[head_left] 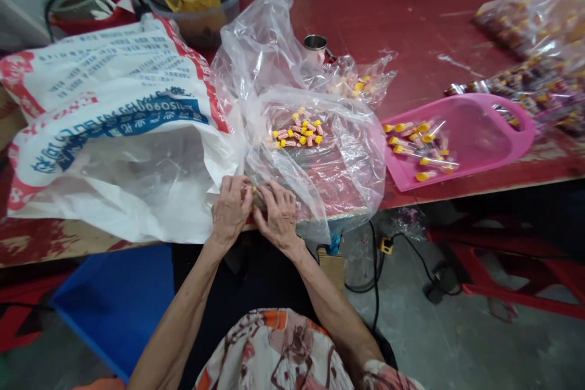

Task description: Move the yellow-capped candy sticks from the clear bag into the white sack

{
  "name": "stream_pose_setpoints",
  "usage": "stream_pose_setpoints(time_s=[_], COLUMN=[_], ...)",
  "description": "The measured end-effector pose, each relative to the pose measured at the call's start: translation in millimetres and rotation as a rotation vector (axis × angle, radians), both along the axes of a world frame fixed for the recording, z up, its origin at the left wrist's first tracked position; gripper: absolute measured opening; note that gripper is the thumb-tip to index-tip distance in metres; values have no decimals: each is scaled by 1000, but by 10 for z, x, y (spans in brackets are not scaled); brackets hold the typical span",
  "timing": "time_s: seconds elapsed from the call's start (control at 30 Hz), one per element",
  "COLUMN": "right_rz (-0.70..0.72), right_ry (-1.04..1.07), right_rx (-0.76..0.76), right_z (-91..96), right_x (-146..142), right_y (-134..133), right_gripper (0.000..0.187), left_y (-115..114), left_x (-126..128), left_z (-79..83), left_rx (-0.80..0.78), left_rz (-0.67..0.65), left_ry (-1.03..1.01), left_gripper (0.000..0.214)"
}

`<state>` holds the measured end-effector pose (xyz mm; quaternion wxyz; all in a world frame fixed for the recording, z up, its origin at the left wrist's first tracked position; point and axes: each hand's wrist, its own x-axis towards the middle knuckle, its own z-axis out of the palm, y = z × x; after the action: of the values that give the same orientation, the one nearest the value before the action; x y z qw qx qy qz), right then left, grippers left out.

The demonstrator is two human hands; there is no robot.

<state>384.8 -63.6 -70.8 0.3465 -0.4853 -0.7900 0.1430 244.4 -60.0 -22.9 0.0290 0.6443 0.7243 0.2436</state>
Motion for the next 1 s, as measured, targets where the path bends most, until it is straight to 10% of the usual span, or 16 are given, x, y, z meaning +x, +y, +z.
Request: stream_pose_setpoints(time_s=[0.17,0.5,0.73,1.0], right_rz=[99,-15,-15,43], right_ry=[-75,-128,-147,-106], right_rx=[-14,47,159,292], right_z=[34,-44,-83,-150], right_x=[26,-42,9,105], right_y=[20,9,33,5], right_gripper=[69,38,35,55], left_y=[0,-83,-33,-53], left_x=[37,-327,-268,-192], left_z=[-23,99,-30,232], left_rx=[31,-40,-16,-317], left_rz=[29,-358,-325,-441], left_ry=[-50,-245,-181,-38], left_gripper=[13,28,24,41])
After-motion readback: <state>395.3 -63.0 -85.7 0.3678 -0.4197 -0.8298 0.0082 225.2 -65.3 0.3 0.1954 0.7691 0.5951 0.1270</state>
